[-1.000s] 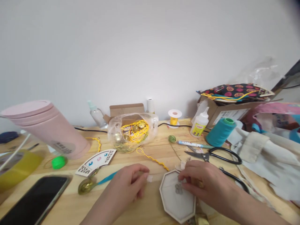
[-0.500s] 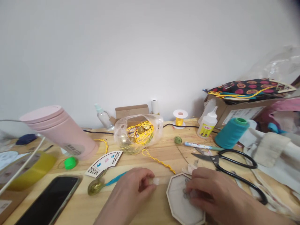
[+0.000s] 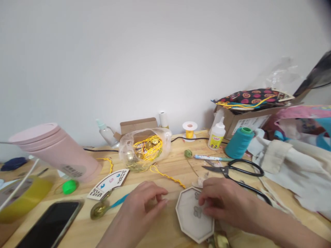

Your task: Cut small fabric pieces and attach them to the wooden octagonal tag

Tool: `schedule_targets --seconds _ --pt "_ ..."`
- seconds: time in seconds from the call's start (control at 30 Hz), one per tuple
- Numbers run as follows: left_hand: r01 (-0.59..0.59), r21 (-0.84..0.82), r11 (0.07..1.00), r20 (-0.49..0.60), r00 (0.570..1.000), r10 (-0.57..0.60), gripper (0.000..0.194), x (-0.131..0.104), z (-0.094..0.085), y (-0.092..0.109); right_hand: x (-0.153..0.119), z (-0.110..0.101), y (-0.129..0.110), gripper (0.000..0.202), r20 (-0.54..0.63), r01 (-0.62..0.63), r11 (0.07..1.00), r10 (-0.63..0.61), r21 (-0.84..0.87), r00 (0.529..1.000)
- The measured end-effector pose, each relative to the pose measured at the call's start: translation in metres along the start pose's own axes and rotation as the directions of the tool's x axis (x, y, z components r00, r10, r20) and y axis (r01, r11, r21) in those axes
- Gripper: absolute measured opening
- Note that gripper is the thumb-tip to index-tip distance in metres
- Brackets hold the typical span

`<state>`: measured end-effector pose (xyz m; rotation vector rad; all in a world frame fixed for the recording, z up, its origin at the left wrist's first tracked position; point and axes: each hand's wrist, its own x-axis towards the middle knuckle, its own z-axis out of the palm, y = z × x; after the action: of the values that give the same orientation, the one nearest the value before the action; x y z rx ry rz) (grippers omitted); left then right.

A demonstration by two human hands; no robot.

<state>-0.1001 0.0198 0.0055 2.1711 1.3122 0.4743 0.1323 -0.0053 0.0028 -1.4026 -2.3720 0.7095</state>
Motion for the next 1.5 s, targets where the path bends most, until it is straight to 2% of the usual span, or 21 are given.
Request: schedule_targets --seconds 0.1,0.17,0.23,0.33,0.43,0.63,0.73,0.93,1.07,1.17,1.3,1.43,1.5 --pt "-0.254 0.079 0.964 -0.021 0.966 0.257 0.016 -0.002 0.011 0.005 0.0 0.002 0.002 0.012 -0.015 0.023 1.0 -0.023 -0.018 1.0" --pt "-0.418 0.176 0.891 -0.098 0.894 0.438 0.017 -0.002 0.024 0.001 0.0 0.005 0.002 0.008 -0.035 0.028 0.999 -0.03 -0.042 0.999" --pt "-0.55 0.29 0.783 -0.055 0.807 0.588 0.025 -0.002 0.038 -0.007 0.0 0.007 0.0 0.005 -0.051 0.026 0.999 -0.029 -0.048 0.998" --pt "-0.534 0.413 0.738 0.011 0.813 0.583 0.04 -0.001 0.05 -0.018 -0.001 0.006 -0.004 0.005 -0.048 0.073 0.995 -0.077 -0.067 0.996" --pt "-0.536 0.457 0.71 0.056 0.814 0.578 0.045 -0.001 0.05 -0.02 -0.004 0.002 -0.006 0.006 0.002 0.155 0.979 -0.156 -0.13 0.988" --pt "-0.525 0.472 0.708 0.065 0.822 0.566 0.031 0.0 0.039 -0.018 -0.005 -0.004 0.0 0.01 0.031 0.156 0.981 -0.153 -0.118 0.988" --pt "-0.531 0.478 0.699 0.032 0.806 0.59 0.026 0.001 0.036 -0.021 -0.004 -0.006 0.002 0.009 0.019 0.146 0.984 -0.145 -0.103 0.989" --pt "-0.564 0.481 0.671 0.035 0.777 0.629 0.041 0.0 0.038 -0.02 -0.002 -0.006 0.002 0.011 0.04 0.183 0.977 -0.18 -0.112 0.983" --pt "-0.522 0.471 0.711 0.011 0.81 0.587 0.032 -0.001 0.039 -0.017 -0.002 -0.004 0.002 0.01 0.047 0.184 0.976 -0.18 -0.113 0.983" --pt "-0.539 0.461 0.705 0.028 0.803 0.595 0.03 0.0 0.037 -0.018 -0.002 -0.005 0.002 0.011 0.025 0.177 0.976 -0.175 -0.127 0.984" --pt "-0.498 0.465 0.732 -0.03 0.818 0.575 0.032 0.0 0.034 -0.023 -0.003 -0.006 0.001 0.011 -0.011 0.159 0.977 -0.163 -0.139 0.987" --pt "-0.563 0.47 0.68 0.067 0.791 0.608 0.032 -0.001 0.033 -0.023 -0.003 -0.005 -0.001 0.009 0.029 0.179 0.973 -0.177 -0.145 0.984" --pt "-0.554 0.455 0.698 0.075 0.804 0.59 0.028 -0.001 0.033 -0.021 -0.002 -0.004 0.0 0.012 0.015 0.175 0.971 -0.175 -0.163 0.984"
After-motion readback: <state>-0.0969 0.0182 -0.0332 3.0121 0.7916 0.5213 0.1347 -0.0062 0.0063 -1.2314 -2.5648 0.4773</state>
